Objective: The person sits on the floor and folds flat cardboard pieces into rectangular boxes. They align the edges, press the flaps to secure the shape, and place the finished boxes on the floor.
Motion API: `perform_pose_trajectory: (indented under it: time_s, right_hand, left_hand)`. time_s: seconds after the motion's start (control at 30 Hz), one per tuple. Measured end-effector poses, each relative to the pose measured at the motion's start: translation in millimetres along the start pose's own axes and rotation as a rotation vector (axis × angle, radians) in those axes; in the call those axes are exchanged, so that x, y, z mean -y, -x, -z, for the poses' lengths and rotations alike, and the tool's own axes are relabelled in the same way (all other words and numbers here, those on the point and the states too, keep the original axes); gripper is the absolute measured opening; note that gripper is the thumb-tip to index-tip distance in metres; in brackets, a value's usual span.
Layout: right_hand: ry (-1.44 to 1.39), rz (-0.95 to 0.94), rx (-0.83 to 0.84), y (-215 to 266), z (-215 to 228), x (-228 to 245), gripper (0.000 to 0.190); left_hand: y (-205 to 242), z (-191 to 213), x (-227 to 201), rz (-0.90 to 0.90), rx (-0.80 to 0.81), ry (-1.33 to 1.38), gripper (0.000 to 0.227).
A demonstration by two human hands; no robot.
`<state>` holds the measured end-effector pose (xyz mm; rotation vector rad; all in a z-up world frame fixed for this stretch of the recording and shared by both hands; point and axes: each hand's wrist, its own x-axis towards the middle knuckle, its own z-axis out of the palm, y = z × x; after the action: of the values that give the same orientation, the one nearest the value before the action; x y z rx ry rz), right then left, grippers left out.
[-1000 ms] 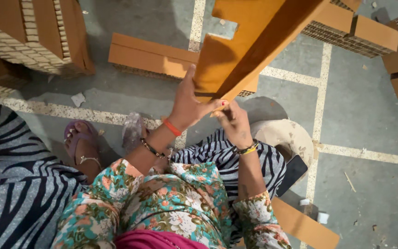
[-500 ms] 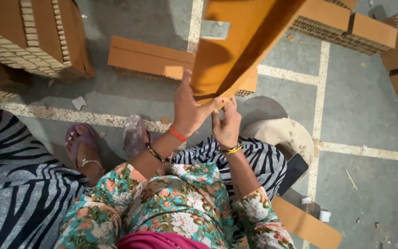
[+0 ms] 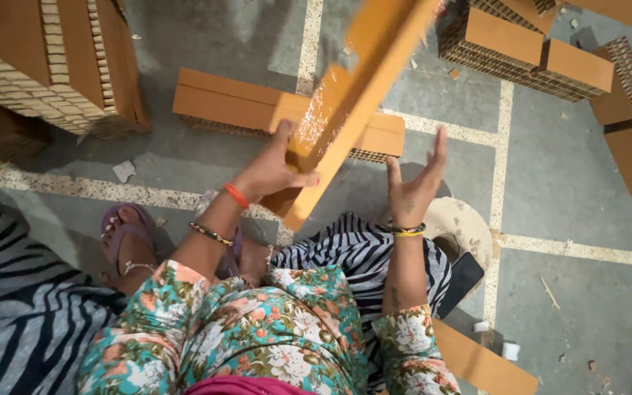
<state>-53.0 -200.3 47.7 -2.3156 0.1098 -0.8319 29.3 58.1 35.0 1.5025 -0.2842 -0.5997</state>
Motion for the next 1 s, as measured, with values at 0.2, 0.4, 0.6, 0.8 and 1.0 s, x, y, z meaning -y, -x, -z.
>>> perform_pose_trajectory:
  time_s: [0.2,0.4,0.6,0.8,1.0]
  right_hand:
    - [0.421,0.156,0.007,-3.1,-1.7,-19.3,0.056]
    - [0.573,0.179,0.357,14.7,-21.9,-44.7,0.022]
    - [0.465,0.095,0.496,31.9,-81.2,-9.2,0.032]
    - [0.344,0.167,0.486,59.3,-133.8,-40.6,0.049]
    - [0.287,0.11,0.613,77.0,-143.9,-62.0,0.053]
  left_hand:
    - [6.9,14.9,20.9,0.165,0.47,-0.247,0.096]
    - [-11.7,88.9,37.8,-0.137,0.338,-0.808,0.1]
    - [12.7,156.6,6.7,-0.445,-0.5,-0.769,0.044]
    - [-13.1,110.8,45.9,-0.159,-0.217,-0.893,0.046]
    - [-25.5,40.2,137.4,-0.248,-0.075,-1.223,0.073]
